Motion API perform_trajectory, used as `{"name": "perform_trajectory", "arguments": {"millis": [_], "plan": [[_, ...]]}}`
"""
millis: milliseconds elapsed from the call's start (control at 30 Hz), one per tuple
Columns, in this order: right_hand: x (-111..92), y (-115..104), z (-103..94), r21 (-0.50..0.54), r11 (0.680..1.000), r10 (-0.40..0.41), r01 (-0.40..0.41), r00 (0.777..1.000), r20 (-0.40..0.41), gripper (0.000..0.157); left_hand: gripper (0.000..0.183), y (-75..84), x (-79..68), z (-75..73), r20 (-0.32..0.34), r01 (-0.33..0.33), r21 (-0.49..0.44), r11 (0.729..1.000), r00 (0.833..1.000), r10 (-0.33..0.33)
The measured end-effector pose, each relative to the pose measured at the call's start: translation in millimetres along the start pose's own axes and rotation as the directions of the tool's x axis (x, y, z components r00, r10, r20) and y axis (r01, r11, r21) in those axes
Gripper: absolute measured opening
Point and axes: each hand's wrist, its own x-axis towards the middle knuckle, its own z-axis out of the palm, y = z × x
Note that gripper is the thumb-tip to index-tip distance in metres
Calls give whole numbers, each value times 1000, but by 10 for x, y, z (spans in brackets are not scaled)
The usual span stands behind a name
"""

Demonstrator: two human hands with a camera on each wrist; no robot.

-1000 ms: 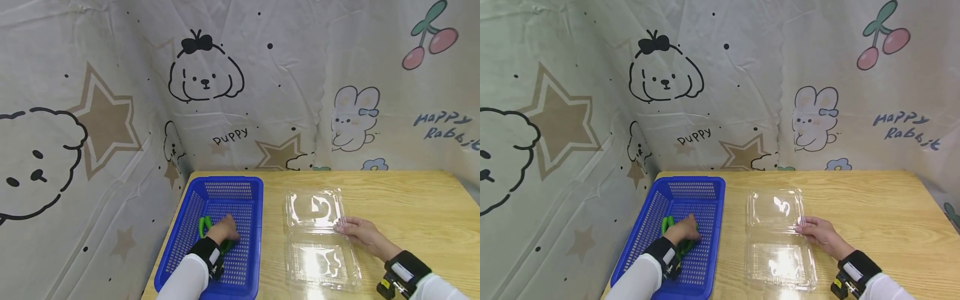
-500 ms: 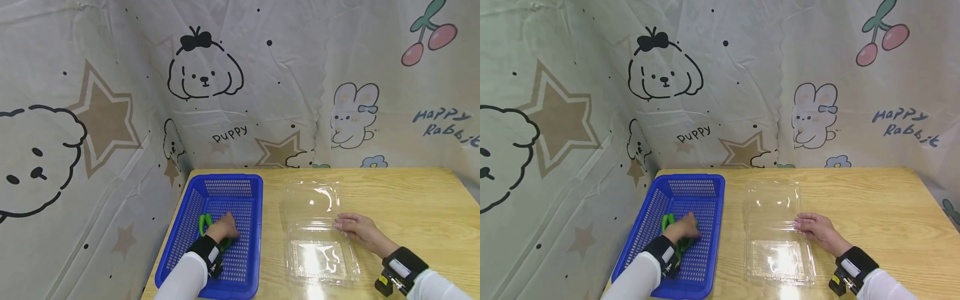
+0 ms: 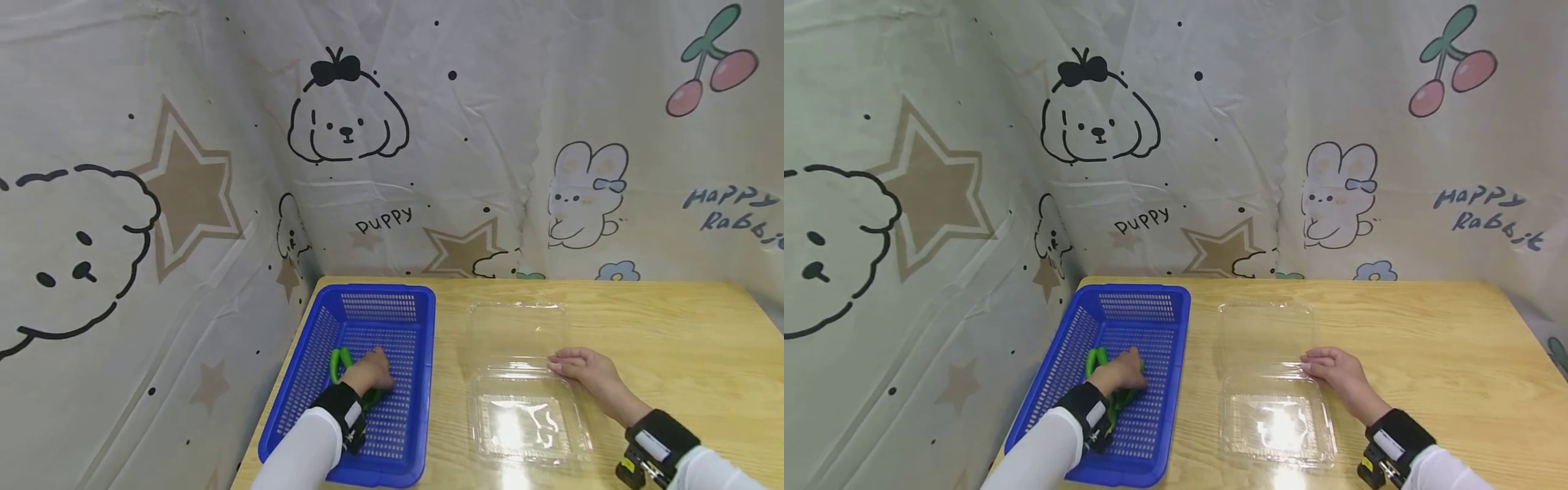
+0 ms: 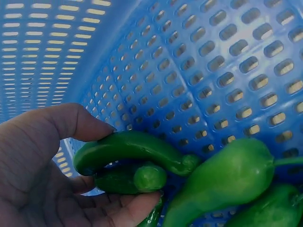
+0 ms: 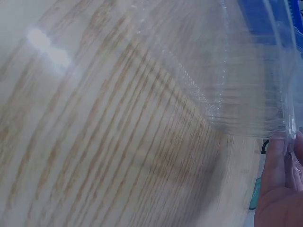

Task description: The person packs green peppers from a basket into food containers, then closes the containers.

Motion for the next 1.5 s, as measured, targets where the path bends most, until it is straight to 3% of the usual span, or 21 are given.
{"name": "perform_trajectory", "arguments": {"millis": [167, 300, 433, 633, 700, 900, 1167, 1500], "plan": [[-14, 38, 19, -132, 986, -106, 100, 994, -33, 50, 62, 6, 2, 23, -12, 0, 0, 1000, 1000, 0], [-41, 73, 23, -272, 937, -235, 221, 972, -19, 52, 61, -8, 3, 51, -12, -15, 0, 1000, 1000, 15], [-41, 75, 50, -406, 870, -314, 280, 949, -18, 50, 60, -15, -3, 37, -15, -14, -7, 1000, 1000, 13], [-51, 41, 83, -639, 715, -403, 282, 914, -48, 33, 62, -12, -6, 12, -12, -2, -15, 1000, 1000, 2], [-59, 32, 90, -665, 693, -412, 277, 910, -50, 27, 62, -16, -5, 18, -12, 6, -22, 1000, 1000, -6], [-65, 19, 90, -656, 708, -378, 261, 925, -41, 22, 63, -26, -15, 37, -5, 20, -40, 999, 1000, -20], [-80, 2, 89, -639, 729, -347, 246, 937, -35, 24, 57, -19, -64, 18, -23, -13, -75, 997, 1000, 11], [-40, -70, 47, -674, 684, -399, 280, 917, -23, 17, 65, -14, -93, -64, -45, -60, -69, 996, 997, 57]]}}
